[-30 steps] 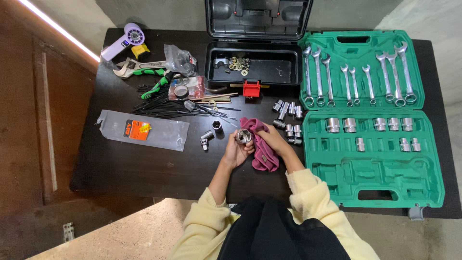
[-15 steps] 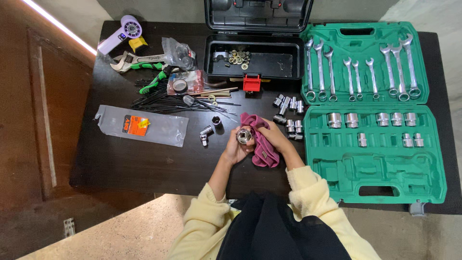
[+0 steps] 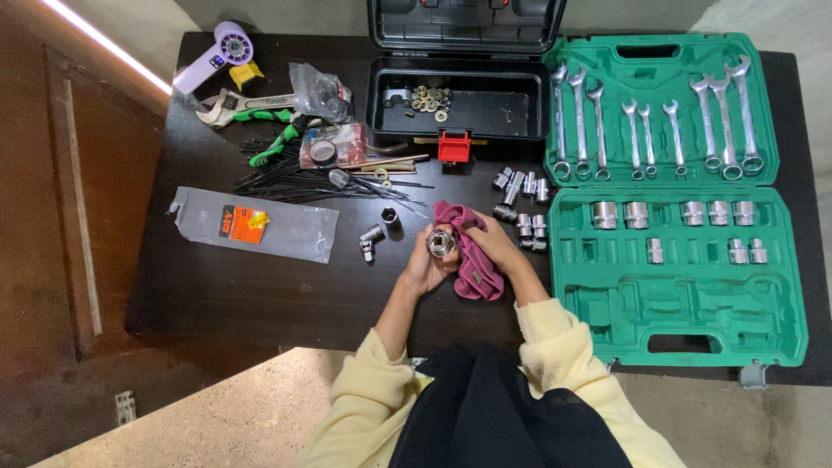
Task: The person wipes various metal socket heads and mechanical parts by hand using a pink cloth and places some of them into a green tool case.
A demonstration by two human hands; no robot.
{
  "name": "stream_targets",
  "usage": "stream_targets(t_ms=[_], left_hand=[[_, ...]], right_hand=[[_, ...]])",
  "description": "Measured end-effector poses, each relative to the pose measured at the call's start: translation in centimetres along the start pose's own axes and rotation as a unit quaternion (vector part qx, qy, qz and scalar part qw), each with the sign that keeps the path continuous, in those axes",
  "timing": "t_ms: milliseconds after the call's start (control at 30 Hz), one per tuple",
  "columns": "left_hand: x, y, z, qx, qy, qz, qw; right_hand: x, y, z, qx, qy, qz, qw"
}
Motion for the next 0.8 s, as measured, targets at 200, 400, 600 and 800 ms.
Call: stream_targets(t_ms=[200, 400, 600, 800], left_hand=[[0.9, -0.3, 0.2, -0.012, -0.014, -0.017, 1.000], [0.7, -0.6, 0.3, -0.162, 0.085, -0.038, 0.982], [0.4, -1.5, 1.2, -0.171, 0.102, 0.114, 0.973], [1.3, -2.4, 0.9, -0.200, 0.055, 0.219, 0.953]], right_hand=[[0.1, 0.4, 0.0, 0.028, 0.011, -0.022, 0.999], [0.0, 2.2, -0.3, 0.036, 0.087, -0.002, 0.996], [-2.5, -3.4, -5.3, 0.252, 0.175, -0.314, 0.898], [-5.1, -8.0, -7.5, 0.193, 0.111, -0.503, 0.835]])
Point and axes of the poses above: each hand's wrist, its own z-axis towards the middle knuckle, its own x-axis out of the back of the hand, y = z × x, the point moved 2 cm from there along z, towards the middle knuckle, and after that the axes turned 2 degrees about -y, right-handed, at the moved point
